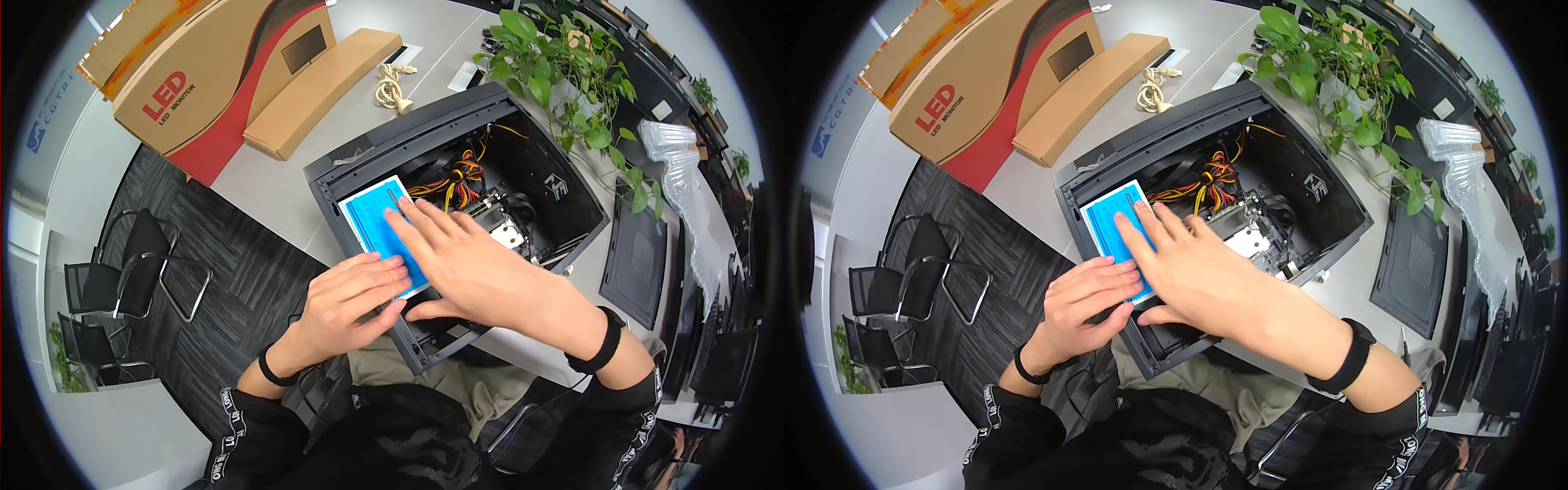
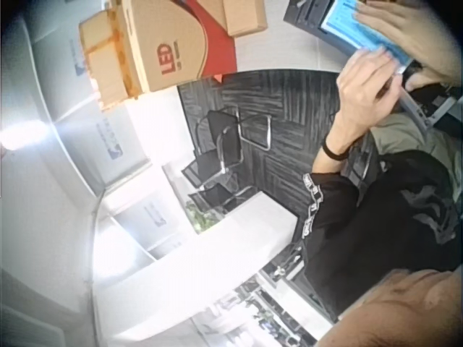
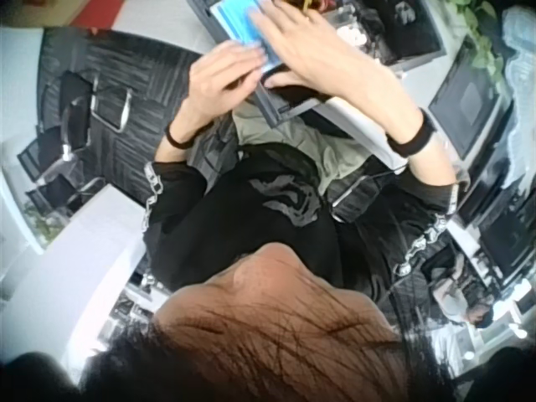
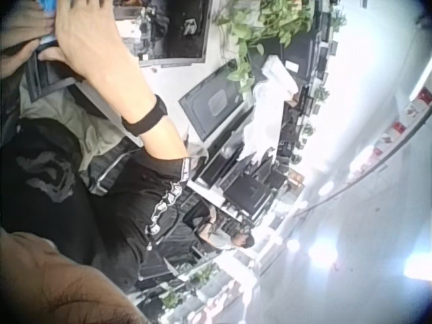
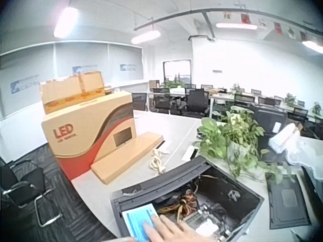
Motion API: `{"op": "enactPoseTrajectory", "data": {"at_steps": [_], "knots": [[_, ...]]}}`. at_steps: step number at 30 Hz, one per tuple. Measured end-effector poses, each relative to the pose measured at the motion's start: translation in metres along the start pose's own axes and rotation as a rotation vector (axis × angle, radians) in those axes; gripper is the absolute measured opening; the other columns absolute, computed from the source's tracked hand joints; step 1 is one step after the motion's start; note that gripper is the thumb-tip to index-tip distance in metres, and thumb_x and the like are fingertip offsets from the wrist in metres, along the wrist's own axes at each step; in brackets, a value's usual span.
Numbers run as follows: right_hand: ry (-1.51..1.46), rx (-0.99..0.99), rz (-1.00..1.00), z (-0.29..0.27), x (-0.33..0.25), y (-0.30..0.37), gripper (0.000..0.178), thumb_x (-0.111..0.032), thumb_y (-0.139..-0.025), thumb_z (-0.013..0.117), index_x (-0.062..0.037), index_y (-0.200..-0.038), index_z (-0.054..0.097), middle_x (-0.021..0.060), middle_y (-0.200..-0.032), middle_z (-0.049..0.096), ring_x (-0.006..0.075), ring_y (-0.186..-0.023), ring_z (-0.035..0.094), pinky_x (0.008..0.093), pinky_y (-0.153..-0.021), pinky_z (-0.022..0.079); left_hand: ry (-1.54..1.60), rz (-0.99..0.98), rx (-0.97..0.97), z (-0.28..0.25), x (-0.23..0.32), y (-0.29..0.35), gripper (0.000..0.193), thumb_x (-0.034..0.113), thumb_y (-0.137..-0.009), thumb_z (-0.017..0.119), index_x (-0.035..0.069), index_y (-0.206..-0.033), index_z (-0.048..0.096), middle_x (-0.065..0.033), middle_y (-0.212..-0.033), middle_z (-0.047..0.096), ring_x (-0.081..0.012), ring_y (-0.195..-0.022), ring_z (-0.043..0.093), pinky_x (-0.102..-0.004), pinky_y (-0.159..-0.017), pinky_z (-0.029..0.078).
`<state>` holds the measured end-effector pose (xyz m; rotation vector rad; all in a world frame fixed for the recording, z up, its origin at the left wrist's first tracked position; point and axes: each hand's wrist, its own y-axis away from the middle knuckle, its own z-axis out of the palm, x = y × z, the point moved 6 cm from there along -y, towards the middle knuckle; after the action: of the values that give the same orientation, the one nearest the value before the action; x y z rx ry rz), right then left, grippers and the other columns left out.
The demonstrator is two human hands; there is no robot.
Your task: The person is repairing a computer by removing components from the case.
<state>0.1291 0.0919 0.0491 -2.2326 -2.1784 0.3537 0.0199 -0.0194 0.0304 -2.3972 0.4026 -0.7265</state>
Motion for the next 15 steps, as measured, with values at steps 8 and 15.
{"op": "enactPoseTrajectory", "data": {"at_steps": [8,15], "knots": [[0.162,-0.008,0.101,0.011,-0.009,-0.003,0.115,-0.057,-0.076,0.081,0.0102,-0.155,0.031,0.0367,-0.152,0.044,0.0459,-0.139,0.051,0.0487,-0.108,0.047,0.051,-0.077,0.020,0.000,0.000,0.001,0.050,0.000,-0.075,0.082,-0.006,-0.122,0.065,-0.0135,-0.111,0.079,-0.0289,-0.105,0.076,-0.0427,-0.101,0.056],[0.306,0.003,0.138,0.020,-0.014,-0.003,0.112,-0.062,-0.074,0.080,0.0113,-0.149,0.041,0.0391,-0.146,0.050,0.0455,-0.134,0.055,0.0498,-0.106,0.049,-0.001,-0.098,-0.047,0.002,0.000,0.005,0.049,-0.007,-0.076,0.069,-0.008,-0.125,0.061,-0.0159,-0.111,0.078,-0.0377,-0.114,0.070,-0.0439,-0.101,0.054]]}}
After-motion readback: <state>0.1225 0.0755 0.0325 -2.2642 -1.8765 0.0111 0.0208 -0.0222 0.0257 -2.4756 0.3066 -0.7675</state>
